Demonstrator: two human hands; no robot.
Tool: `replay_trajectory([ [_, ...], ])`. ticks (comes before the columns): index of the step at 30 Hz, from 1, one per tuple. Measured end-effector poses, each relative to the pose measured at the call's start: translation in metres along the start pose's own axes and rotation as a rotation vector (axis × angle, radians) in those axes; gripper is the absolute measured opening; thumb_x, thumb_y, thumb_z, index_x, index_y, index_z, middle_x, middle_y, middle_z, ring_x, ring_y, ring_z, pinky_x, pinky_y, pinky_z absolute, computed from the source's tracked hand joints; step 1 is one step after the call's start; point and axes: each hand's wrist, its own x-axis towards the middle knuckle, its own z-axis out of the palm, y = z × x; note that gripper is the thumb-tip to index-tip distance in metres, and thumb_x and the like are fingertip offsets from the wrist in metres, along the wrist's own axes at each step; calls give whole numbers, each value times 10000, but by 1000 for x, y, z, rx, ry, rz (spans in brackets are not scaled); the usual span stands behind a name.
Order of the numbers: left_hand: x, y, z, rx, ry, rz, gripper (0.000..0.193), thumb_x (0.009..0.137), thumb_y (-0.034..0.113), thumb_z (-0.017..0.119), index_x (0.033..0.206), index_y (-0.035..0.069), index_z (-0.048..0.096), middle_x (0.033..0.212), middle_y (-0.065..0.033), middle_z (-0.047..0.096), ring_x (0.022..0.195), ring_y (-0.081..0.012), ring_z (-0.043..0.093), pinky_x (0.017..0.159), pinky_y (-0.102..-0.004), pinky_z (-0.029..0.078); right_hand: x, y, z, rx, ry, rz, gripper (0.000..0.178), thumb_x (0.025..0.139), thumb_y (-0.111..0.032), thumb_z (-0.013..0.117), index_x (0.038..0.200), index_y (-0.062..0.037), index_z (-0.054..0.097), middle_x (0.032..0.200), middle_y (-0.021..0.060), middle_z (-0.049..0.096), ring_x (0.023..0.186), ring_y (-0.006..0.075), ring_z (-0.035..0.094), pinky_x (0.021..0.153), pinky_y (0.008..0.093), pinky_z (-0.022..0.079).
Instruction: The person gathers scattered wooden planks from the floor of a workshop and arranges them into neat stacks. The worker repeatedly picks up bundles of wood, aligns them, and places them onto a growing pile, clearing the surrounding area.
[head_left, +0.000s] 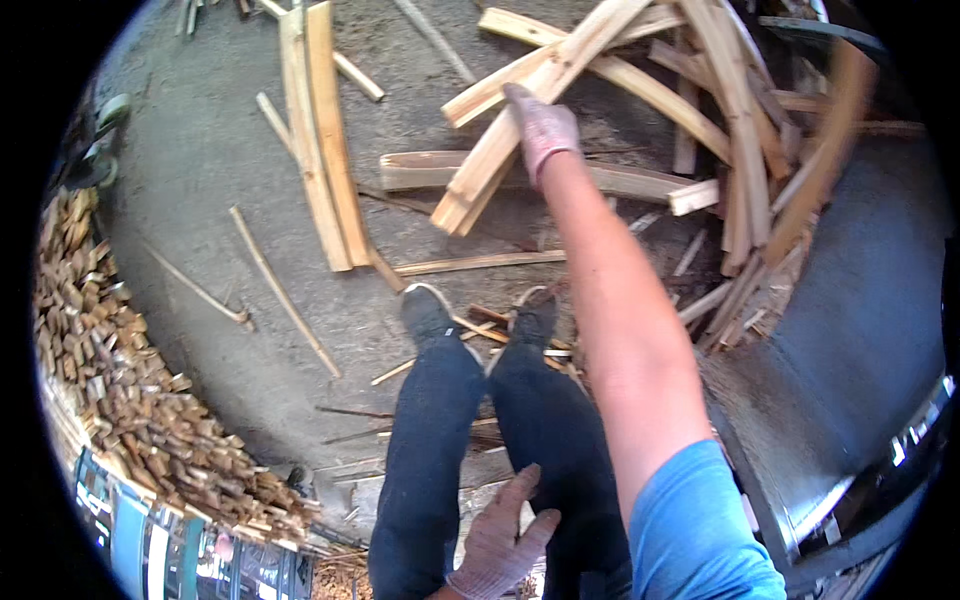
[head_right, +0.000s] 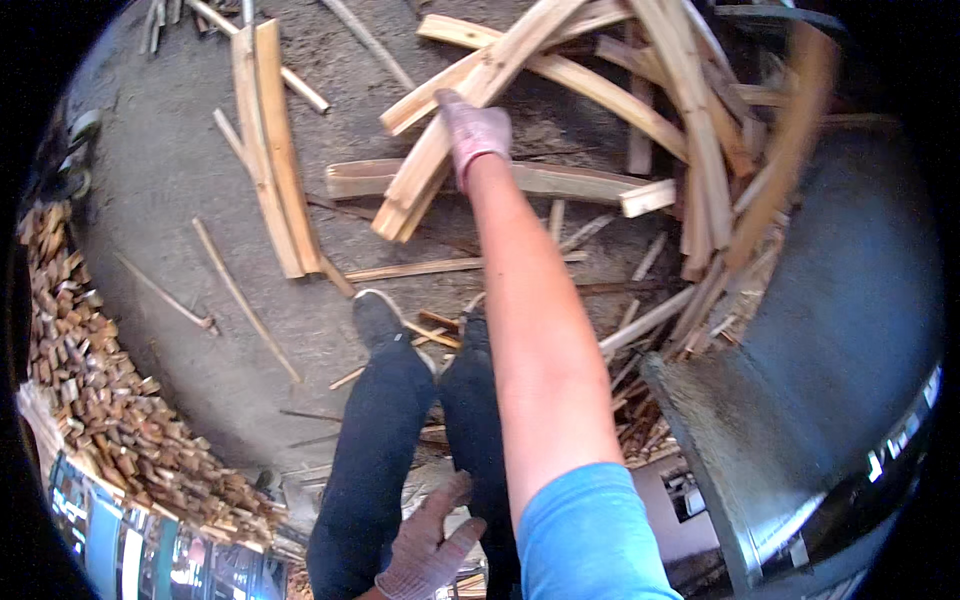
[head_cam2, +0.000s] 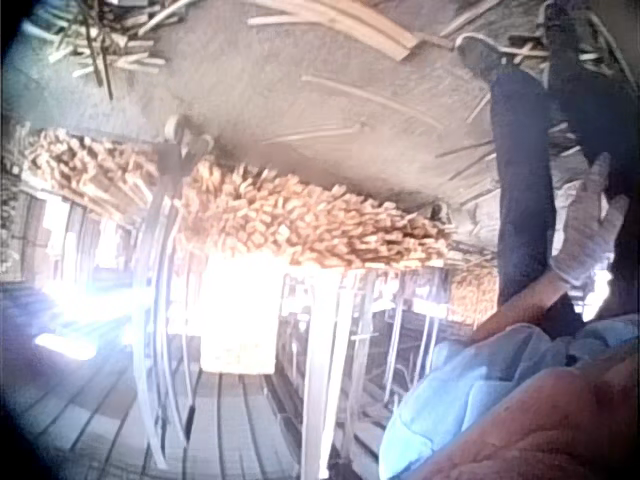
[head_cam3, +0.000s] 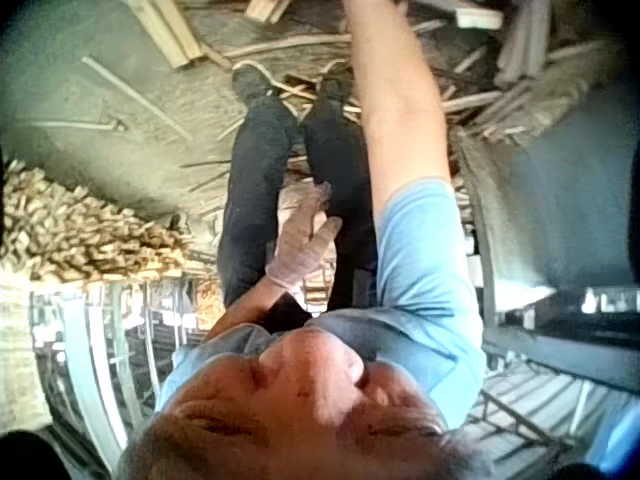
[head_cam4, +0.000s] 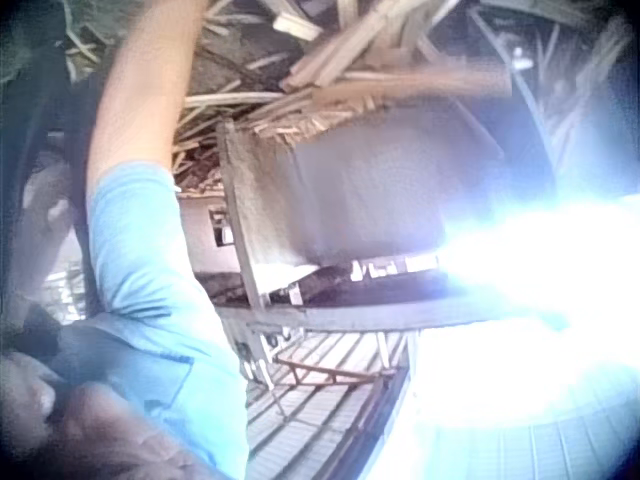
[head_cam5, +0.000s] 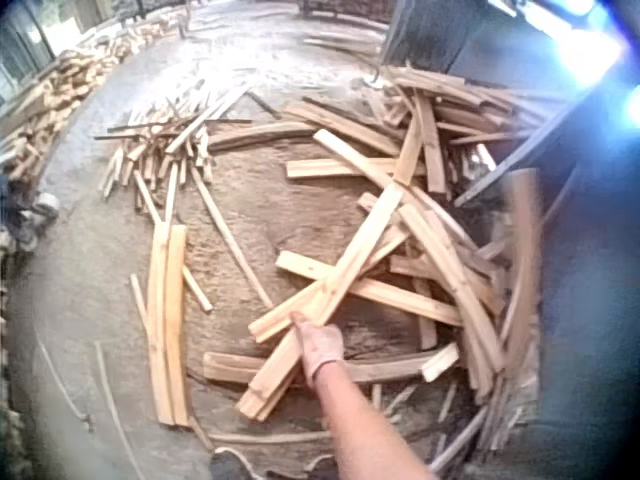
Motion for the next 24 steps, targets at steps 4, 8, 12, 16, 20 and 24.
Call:
replay_trajectory([
  [4, 2, -11, 13, -112, 35, 44, 674, 930, 174, 705, 1499, -40, 415, 1420, -274, 564, 1290, -340, 604, 1109, -423, 454, -26, 10, -22, -392, 123, -9, 730, 754, -369, 842, 1223, 141, 611, 1181, 329, 688, 1132, 391, 686, 1005, 437, 532],
  [8, 1, -13, 12, -89, 58, 97, 625, 932, 158, 686, 1485, -22, 458, 1370, -262, 609, 1262, -330, 623, 1084, -402, 477, -66, 20, -57, -763, -168, 145, 945, 759, -544, 813, 1370, 121, 535, 1165, 318, 701, 1103, 426, 700, 961, 448, 557],
  [12, 14, -35, 19, -230, 235, 100, 611, 923, 207, 699, 1451, -31, 506, 1329, -257, 639, 1176, -316, 657, 1031, -389, 498, -112, 14, -87, -920, -8, -216, 981, 745, -494, 843, 1430, 93, 455, 1230, 343, 655, 1156, 441, 658, 991, 478, 528],
  [16, 28, -52, 19, -41, 251, 96, 625, 924, 260, 689, 1446, -35, 512, 1344, -255, 640, 1196, -319, 658, 1032, -393, 495, -170, -15, -176, -1033, 112, -305, 834, 769, -398, 815, 1416, 36, 519, 1346, 313, 606, 1273, 417, 595, 1087, 444, 467],
  [20, 28, -40, 12, 32, 265, -11, 611, 935, 268, 680, 1427, -56, 519, 1366, -255, 630, 1257, -318, 630, 1072, -380, 468, -181, -61, -284, -1229, 206, -154, 937, 780, -470, 820, 1458, 55, 444, 1374, 321, 588, 1263, 409, 610, 1100, 426, 473],
  [24, 29, -7, 23, -139, 257, 31, 606, 946, 158, 675, 1461, -82, 465, 1415, -250, 597, 1327, -309, 581, 1121, -374, 436, -138, -114, -324, -1295, 184, -124, 865, 772, -457, 840, 1385, 30, 472, 1215, 335, 665, 1154, 448, 659, 1001, 477, 522],
])
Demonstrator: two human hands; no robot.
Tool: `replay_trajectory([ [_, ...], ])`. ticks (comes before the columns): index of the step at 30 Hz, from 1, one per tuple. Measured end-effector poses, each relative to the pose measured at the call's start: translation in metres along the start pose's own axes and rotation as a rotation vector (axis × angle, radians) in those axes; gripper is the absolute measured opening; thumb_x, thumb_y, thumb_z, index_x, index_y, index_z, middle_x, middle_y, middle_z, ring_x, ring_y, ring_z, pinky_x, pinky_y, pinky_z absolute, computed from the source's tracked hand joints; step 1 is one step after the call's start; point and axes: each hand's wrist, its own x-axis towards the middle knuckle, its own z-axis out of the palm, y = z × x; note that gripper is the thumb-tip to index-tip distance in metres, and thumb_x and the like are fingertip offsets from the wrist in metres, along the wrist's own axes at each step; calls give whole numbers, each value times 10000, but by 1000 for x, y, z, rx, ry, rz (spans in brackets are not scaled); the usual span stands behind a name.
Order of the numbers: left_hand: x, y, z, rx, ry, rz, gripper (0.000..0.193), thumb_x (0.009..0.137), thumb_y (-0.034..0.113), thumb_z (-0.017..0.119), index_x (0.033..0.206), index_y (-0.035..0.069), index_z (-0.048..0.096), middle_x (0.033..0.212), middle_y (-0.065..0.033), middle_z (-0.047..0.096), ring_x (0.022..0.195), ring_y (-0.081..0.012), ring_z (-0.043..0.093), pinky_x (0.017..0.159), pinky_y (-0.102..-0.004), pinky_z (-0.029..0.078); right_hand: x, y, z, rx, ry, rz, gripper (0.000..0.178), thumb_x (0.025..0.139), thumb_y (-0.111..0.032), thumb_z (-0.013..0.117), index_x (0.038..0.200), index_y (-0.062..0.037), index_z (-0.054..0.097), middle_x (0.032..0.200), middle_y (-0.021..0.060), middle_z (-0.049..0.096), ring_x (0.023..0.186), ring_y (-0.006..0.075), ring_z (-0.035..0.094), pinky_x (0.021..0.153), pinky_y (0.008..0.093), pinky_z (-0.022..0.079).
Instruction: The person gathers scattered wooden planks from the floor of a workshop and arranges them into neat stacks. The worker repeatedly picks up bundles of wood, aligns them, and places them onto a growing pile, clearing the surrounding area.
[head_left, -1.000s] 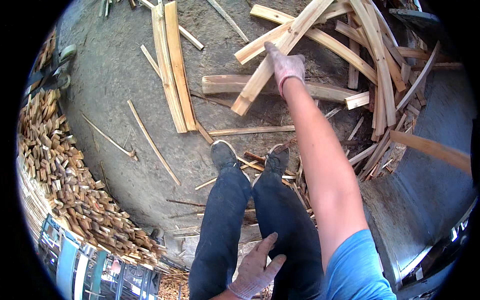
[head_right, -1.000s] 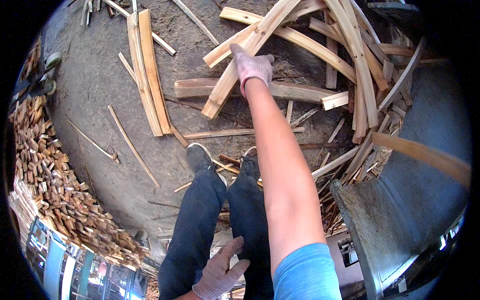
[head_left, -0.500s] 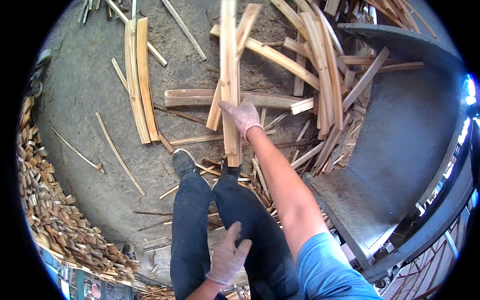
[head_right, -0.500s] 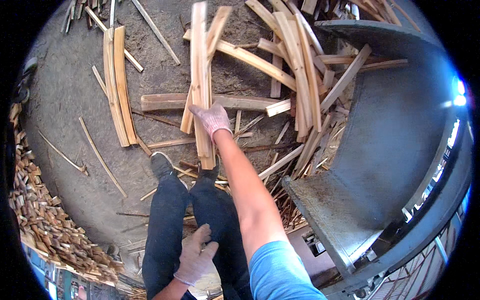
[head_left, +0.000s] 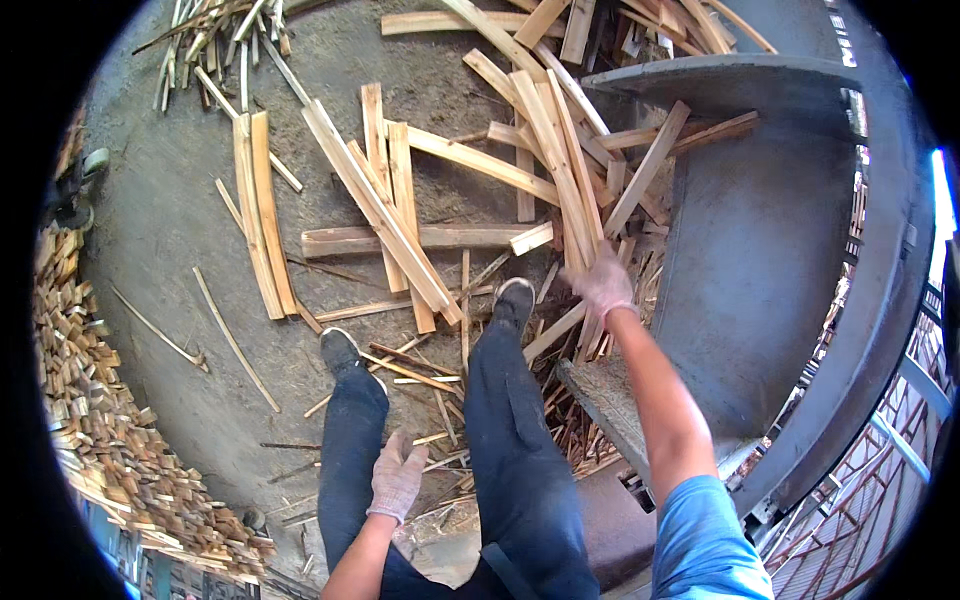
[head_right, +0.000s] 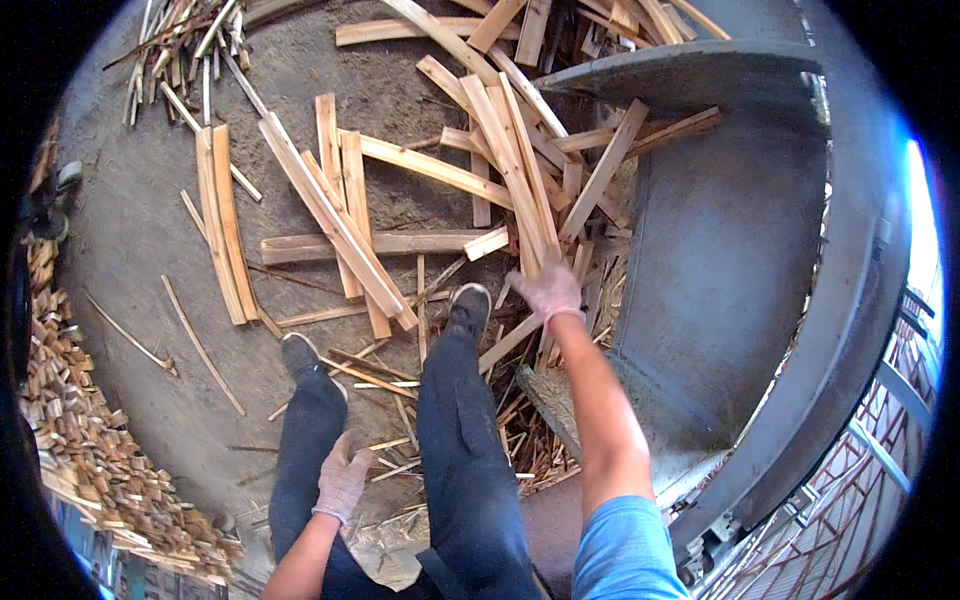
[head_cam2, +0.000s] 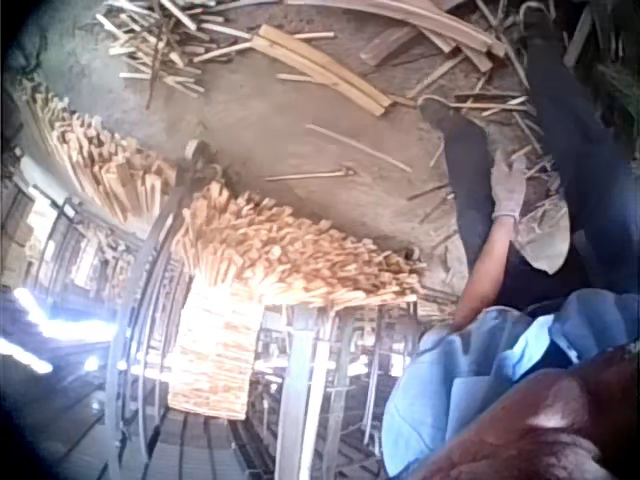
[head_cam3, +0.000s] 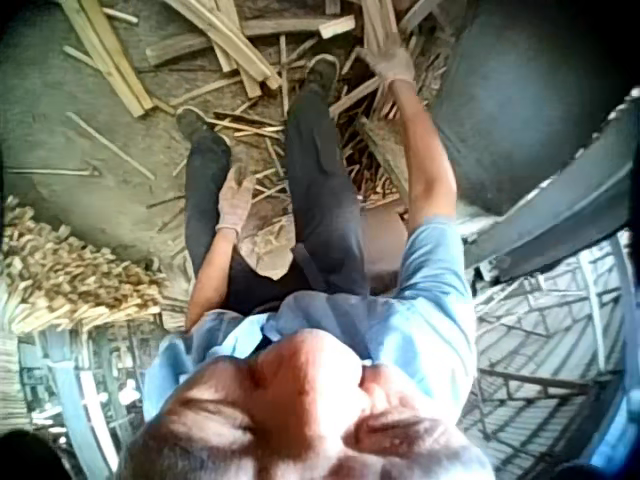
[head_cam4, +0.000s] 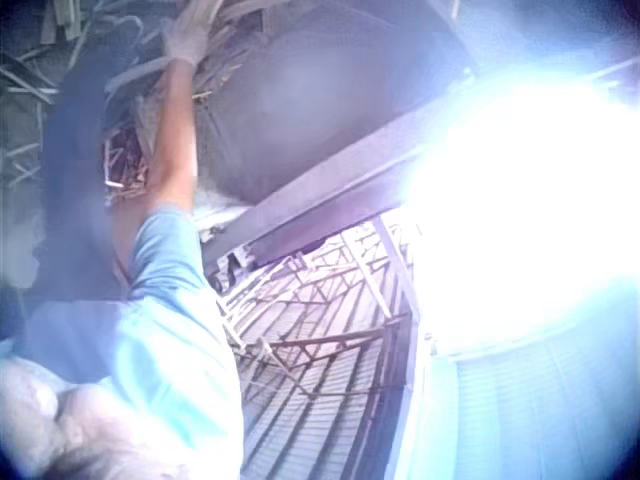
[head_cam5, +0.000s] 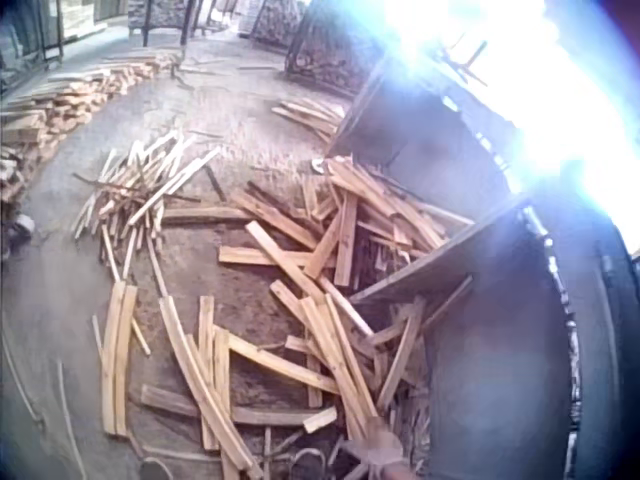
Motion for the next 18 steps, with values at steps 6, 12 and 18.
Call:
replay_trajectory([
  [6, 20, 27, 34, -207, -70, 1, 692, 956, 186, 675, 1535, -59, 387, 1454, -190, 556, 1311, -247, 563, 1105, -347, 443, 141, 19, -7, -48, -7, -56, 1144, 739, -559, 841, 1537, 71, 318, 1332, 327, 617, 1228, 405, 636, 1082, 431, 487],
  [12, 123, 141, 102, -381, -327, 178, 896, 924, 429, 673, 1555, -94, 310, 1506, -245, 497, 1367, -307, 519, 1142, -374, 408, 224, 17, -14, -93, -9, -111, 1088, 754, -647, 789, 1494, 55, 413, 1337, 313, 624, 1250, 408, 626, 1095, 440, 478],
  [18, 301, 221, 186, -604, -211, 273, 931, 926, 470, 707, 1589, -12, 265, 1580, -199, 386, 1450, -317, 399, 1125, -441, 386, 215, 18, 13, -238, 25, -150, 975, 787, -672, 753, 1482, -42, 485, 1338, 253, 650, 1271, 400, 612, 1112, 439, 453],
])
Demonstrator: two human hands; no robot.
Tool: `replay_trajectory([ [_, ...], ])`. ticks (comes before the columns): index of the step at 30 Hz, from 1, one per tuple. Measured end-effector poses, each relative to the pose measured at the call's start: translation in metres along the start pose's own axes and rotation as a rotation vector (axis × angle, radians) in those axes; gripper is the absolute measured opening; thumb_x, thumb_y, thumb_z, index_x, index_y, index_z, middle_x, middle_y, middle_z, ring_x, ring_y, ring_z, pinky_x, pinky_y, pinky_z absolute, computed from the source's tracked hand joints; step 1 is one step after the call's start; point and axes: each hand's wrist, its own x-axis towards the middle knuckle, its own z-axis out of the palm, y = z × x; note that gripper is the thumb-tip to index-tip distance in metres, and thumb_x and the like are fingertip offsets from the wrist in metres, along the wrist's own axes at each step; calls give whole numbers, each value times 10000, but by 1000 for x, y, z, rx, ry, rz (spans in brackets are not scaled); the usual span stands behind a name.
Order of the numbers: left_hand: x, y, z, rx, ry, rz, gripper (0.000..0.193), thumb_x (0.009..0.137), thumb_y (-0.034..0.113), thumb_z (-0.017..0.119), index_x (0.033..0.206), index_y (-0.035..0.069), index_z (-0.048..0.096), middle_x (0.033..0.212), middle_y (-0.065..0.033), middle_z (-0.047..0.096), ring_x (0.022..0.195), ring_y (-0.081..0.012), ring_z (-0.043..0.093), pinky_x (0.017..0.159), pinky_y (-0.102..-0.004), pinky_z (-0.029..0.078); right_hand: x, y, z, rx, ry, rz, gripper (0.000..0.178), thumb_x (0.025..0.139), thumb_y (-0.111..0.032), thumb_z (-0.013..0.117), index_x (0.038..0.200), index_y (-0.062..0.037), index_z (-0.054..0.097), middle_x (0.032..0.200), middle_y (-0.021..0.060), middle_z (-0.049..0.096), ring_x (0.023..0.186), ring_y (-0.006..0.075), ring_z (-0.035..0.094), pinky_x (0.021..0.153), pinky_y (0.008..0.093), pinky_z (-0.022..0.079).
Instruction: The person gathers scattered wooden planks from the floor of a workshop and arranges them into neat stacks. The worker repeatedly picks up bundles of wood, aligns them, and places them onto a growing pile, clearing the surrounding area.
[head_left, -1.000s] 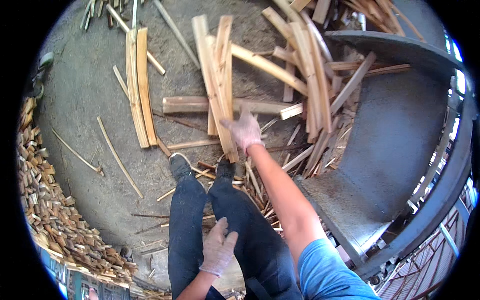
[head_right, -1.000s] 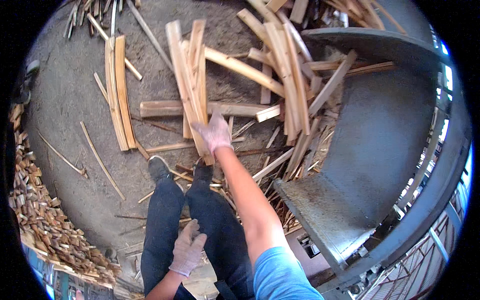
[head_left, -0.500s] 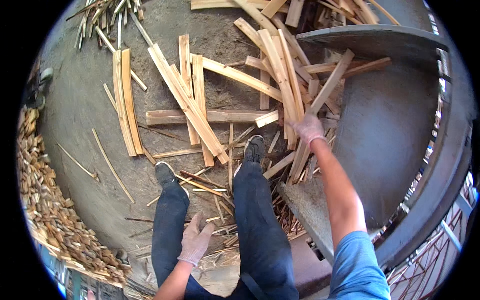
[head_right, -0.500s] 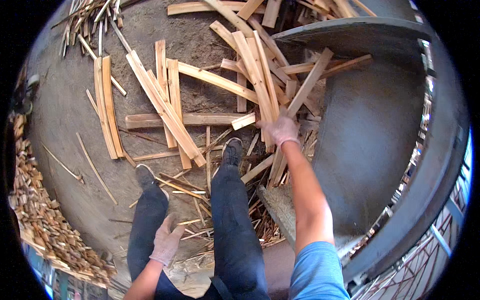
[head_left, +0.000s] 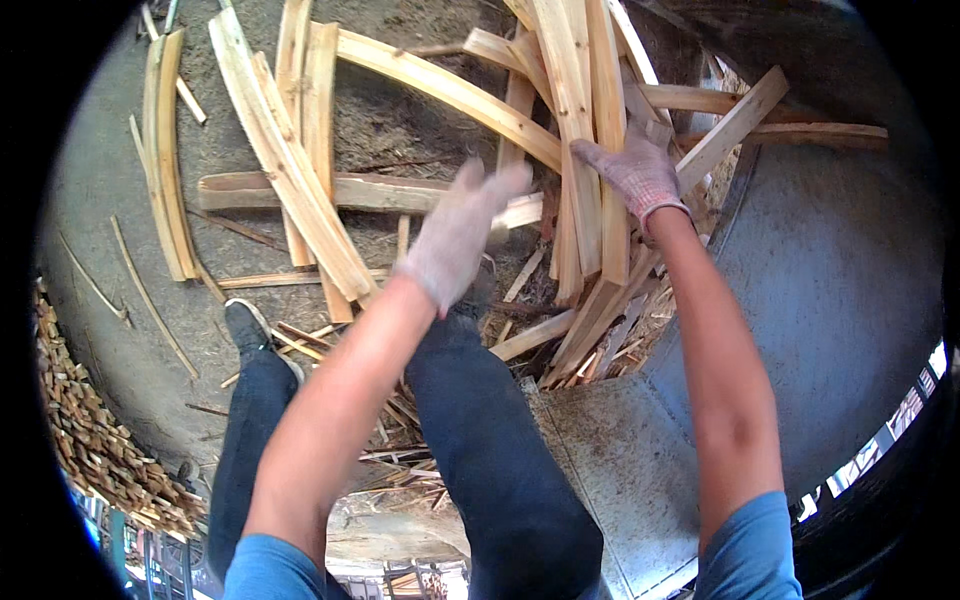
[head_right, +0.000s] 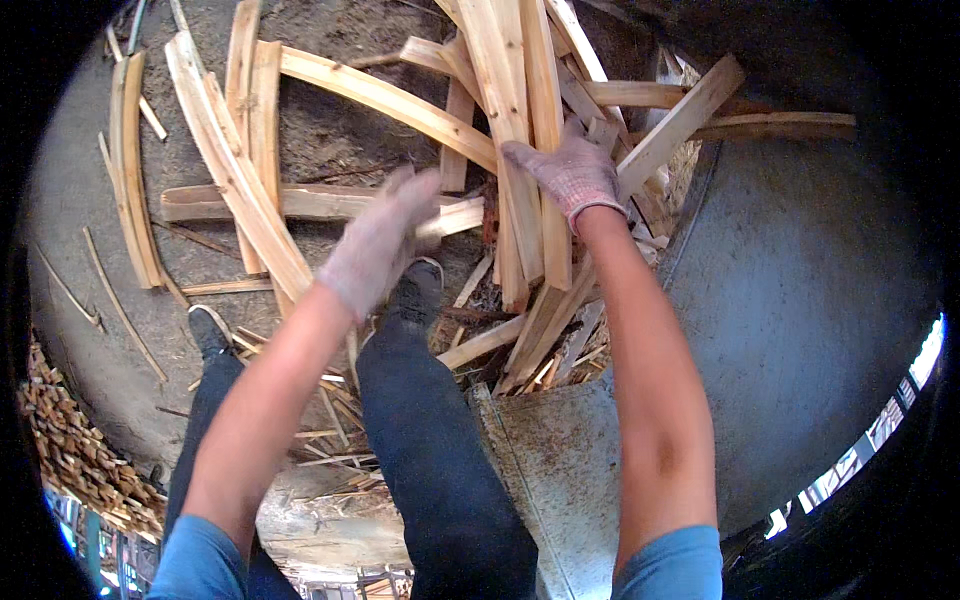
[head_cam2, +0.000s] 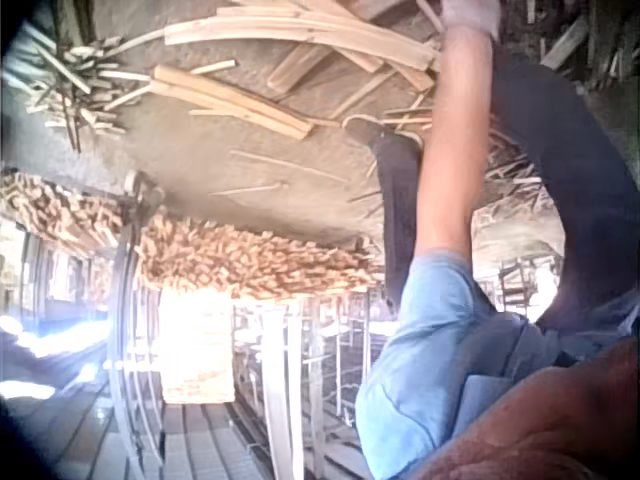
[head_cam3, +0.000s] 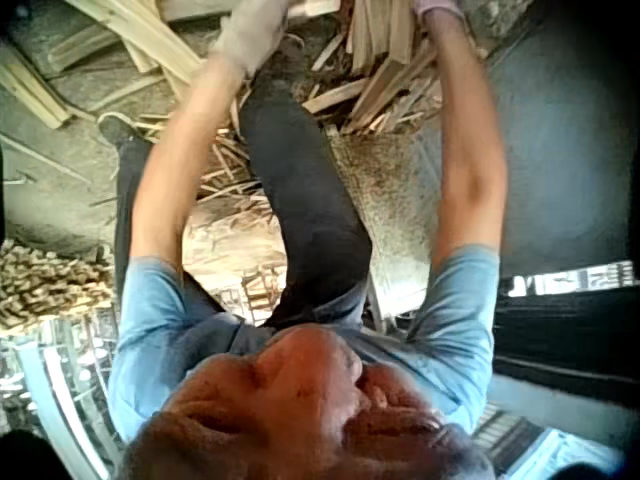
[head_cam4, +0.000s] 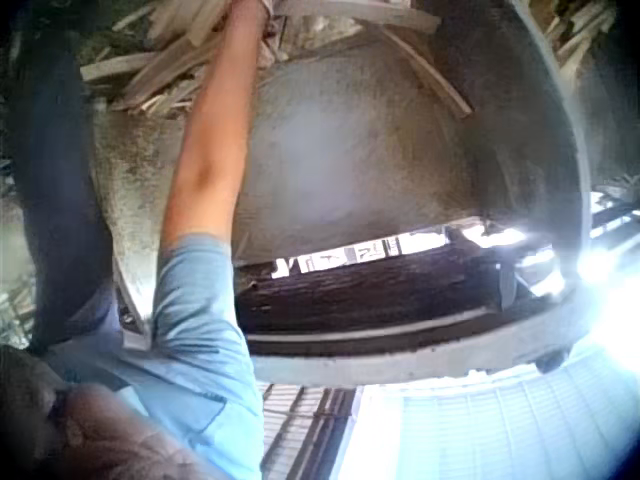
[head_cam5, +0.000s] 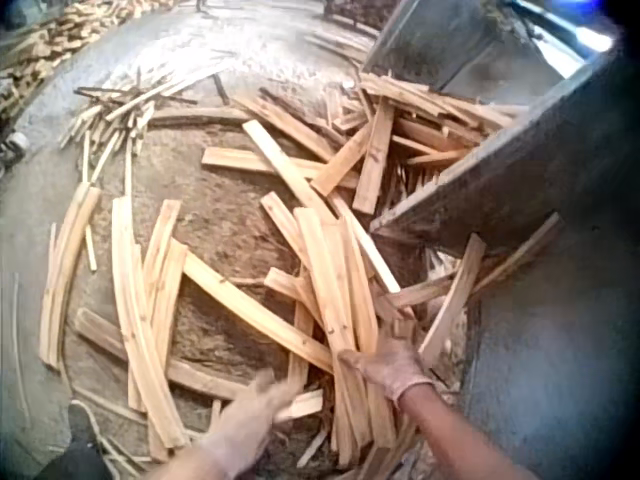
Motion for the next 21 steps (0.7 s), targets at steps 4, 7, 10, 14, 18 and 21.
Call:
replay_trajectory([
  [4, 72, 3, 32, -224, 54, 33, 789, 940, 450, 712, 1528, 45, 378, 1530, -177, 441, 1446, -308, 390, 1071, -488, 403, 25, 25, -11, 145, -195, -119, 862, 793, -734, 703, 1307, -42, 680, 1163, 206, 737, 1098, 341, 714, 1013, 413, 533],
  [7, 118, -13, 4, -194, -76, 262, 709, 938, 428, 729, 1484, 82, 439, 1491, -174, 484, 1424, -314, 411, 1051, -494, 413, 26, 7, -16, 212, -171, -199, 864, 783, -768, 696, 1184, -4, 745, 1071, 186, 757, 986, 286, 739, 933, 392, 558],
  [10, 115, -12, -3, -613, -137, -12, 685, 963, 352, 725, 1497, 41, 428, 1430, -194, 545, 1306, -341, 536, 1078, -513, 464, -1, -10, -8, 413, -413, -120, 921, 757, -771, 725, 1210, 30, 715, 1087, 193, 749, 959, 261, 729, 931, 361, 552],
  [14, 72, -17, -4, -469, -25, -27, 542, 942, 309, 763, 1358, 34, 552, 1186, -114, 668, 1065, -227, 675, 901, -368, 592, -76, -56, 43, 93, 117, -256, 720, 733, -557, 789, 1208, -30, 669, 1148, 264, 674, 1082, 373, 678, 992, 439, 539],
  [18, 42, -10, -33, -357, -6, -31, 458, 915, 276, 795, 1254, 17, 629, 1042, -63, 712, 908, -183, 703, 818, -317, 602, -100, -95, 78, 413, -199, -188, 602, 771, -467, 766, 1148, -12, 652, 1239, 256, 592, 1182, 400, 601, 1047, 452, 494],
  [21, 17, 12, -64, -30, 139, 12, 438, 891, 291, 801, 1212, 35, 648, 1015, -54, 695, 883, -164, 680, 775, -317, 578, -96, -100, 43, 431, -12, -381, 689, 743, -446, 812, 1235, -9, 605, 1265, 273, 601, 1160, 400, 625, 1008, 456, 519],
])
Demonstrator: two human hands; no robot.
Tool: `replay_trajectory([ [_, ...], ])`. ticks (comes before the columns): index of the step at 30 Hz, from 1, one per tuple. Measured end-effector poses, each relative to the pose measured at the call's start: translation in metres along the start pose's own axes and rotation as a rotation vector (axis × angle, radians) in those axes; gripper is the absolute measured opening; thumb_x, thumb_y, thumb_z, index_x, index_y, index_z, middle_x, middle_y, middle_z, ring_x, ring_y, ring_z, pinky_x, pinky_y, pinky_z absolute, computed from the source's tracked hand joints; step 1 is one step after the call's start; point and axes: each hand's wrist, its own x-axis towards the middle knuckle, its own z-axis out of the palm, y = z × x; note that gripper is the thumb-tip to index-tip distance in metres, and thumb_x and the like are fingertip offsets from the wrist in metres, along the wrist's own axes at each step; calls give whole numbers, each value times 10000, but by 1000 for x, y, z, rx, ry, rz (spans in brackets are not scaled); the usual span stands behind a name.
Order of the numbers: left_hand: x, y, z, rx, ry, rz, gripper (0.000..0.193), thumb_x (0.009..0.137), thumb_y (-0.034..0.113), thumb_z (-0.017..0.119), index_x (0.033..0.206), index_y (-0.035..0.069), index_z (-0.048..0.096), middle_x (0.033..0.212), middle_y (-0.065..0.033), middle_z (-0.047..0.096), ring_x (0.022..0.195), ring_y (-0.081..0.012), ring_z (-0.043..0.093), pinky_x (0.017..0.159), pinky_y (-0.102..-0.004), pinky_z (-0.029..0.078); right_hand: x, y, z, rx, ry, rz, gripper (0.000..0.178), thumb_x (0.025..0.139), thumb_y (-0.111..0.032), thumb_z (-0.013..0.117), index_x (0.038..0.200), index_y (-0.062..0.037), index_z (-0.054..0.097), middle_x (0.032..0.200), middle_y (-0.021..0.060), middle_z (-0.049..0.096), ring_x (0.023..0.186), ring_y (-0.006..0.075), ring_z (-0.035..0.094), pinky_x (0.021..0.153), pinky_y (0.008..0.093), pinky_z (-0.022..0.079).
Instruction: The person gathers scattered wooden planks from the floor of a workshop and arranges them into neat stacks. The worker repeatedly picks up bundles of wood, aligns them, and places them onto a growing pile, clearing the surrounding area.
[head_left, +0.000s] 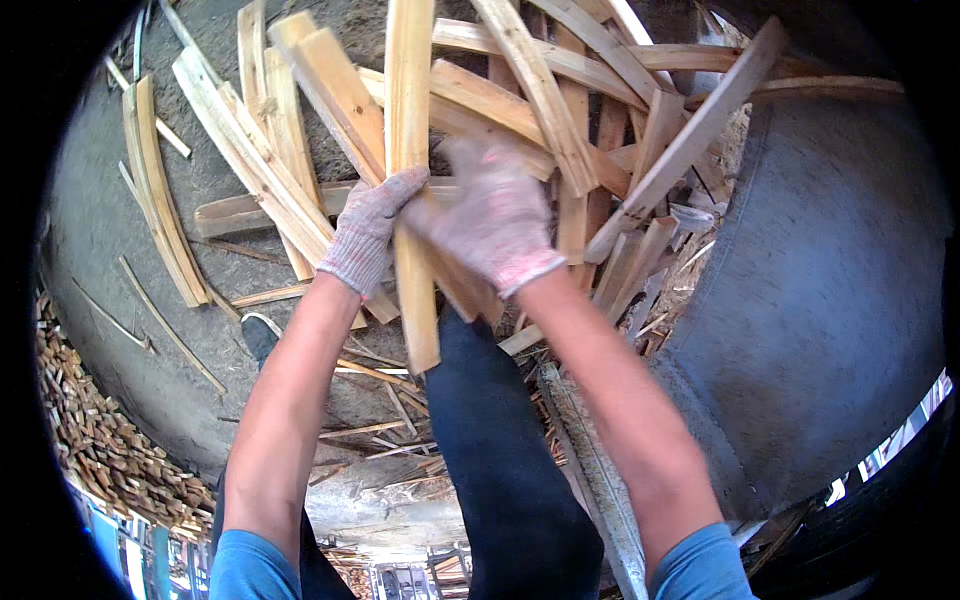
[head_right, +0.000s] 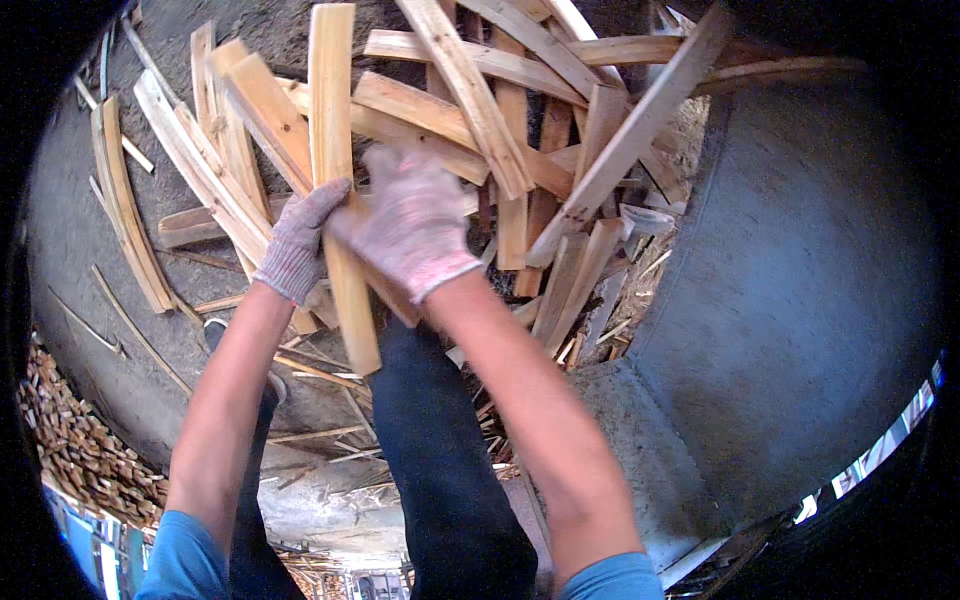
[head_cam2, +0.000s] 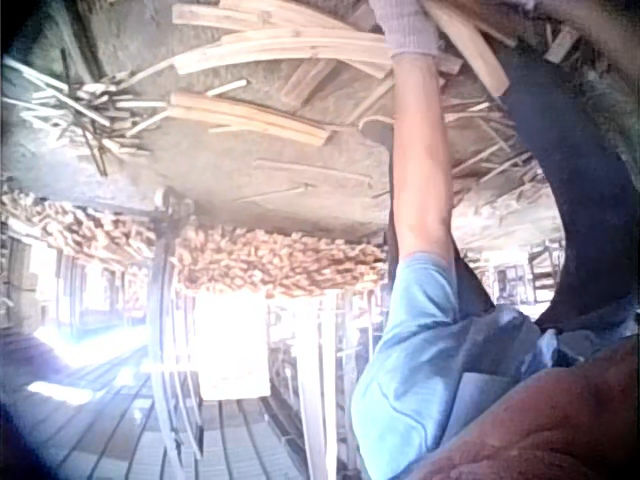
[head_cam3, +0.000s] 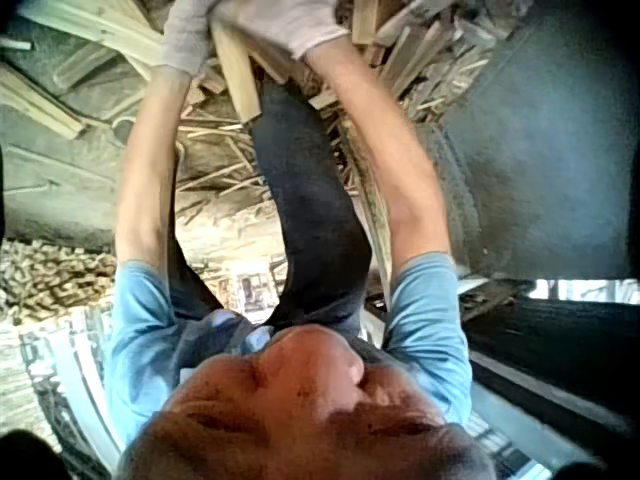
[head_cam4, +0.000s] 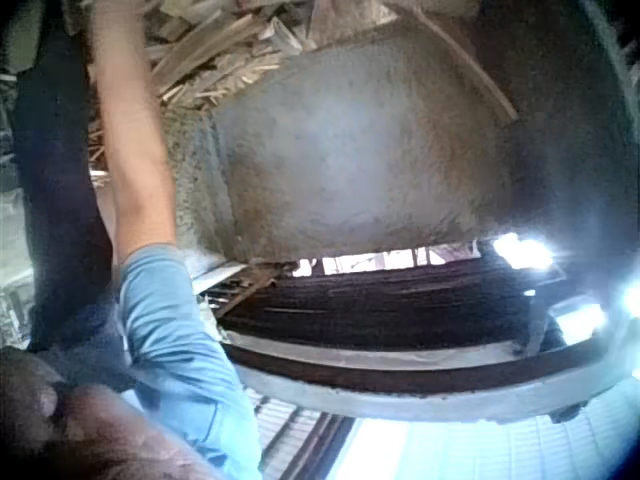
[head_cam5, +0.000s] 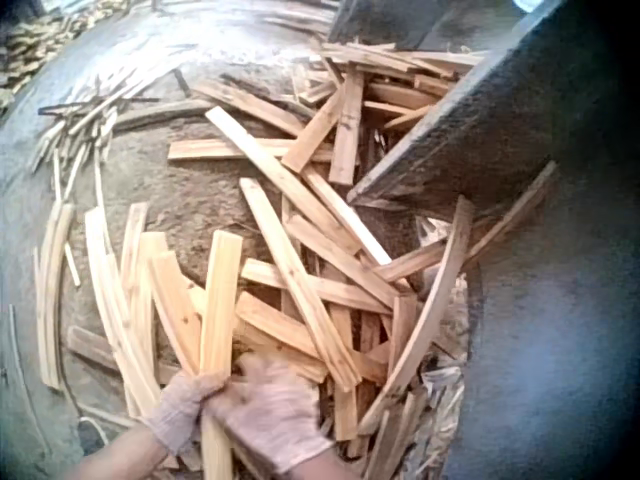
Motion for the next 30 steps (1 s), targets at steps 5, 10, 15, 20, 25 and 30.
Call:
replay_trajectory([
  [5, -3, 35, -26, -4, 159, 32, 460, 842, 338, 822, 1149, 30, 672, 927, -54, 641, 809, -181, 629, 746, -319, 539, 49, 78, -8, -381, 317, 240, 972, 706, -453, 876, 1443, -5, 426, 1327, 293, 584, 1253, 387, 593, 990, 445, 537],
  [10, 12, 84, -96, 163, 276, 58, 738, 822, 406, 839, 1312, -82, 578, 1153, -189, 650, 1008, -264, 664, 873, -349, 564, 43, 62, -13, -475, 0, 330, 871, 667, -400, 902, 1318, -16, 468, 1174, 254, 681, 1091, 409, 685, 947, 449, 555],
  [15, -31, 79, -57, 1115, 603, 574, 844, 881, 389, 797, 1504, -39, 422, 1442, -276, 513, 1368, -318, 504, 1168, -398, 415, 27, 28, -12, -361, -13, 133, 694, 703, -390, 864, 1161, -8, 510, 928, 255, 723, 924, 384, 739, 844, 466, 593],
  [20, -61, 28, -65, 664, -208, 418, 803, 1004, 539, 620, 1545, 0, 370, 1499, -111, 499, 1306, -234, 536, 1119, -392, 438, 13, -90, -15, -129, -40, -53, 658, 721, -397, 861, 1133, 14, 554, 877, 197, 737, 823, 368, 749, 786, 464, 604],
  [25, -93, 60, -56, -389, -181, 324, 1005, 865, 704, 679, 1557, 50, 357, 1534, -137, 488, 1411, -289, 481, 1204, -458, 386, 0, -148, -5, 254, -180, -30, 692, 795, -355, 803, 1238, 83, 503, 987, 311, 710, 962, 441, 725, 846, 500, 587],
  [30, -93, 95, -94, -103, 196, 247, 660, 1006, 528, 617, 1440, 43, 506, 1334, -124, 635, 1207, -238, 636, 1067, -410, 510, -2, -151, 19, 510, -178, -53, 632, 791, -296, 790, 1246, 48, 517, 1032, 319, 696, 1009, 465, 700, 897, 510, 563],
])
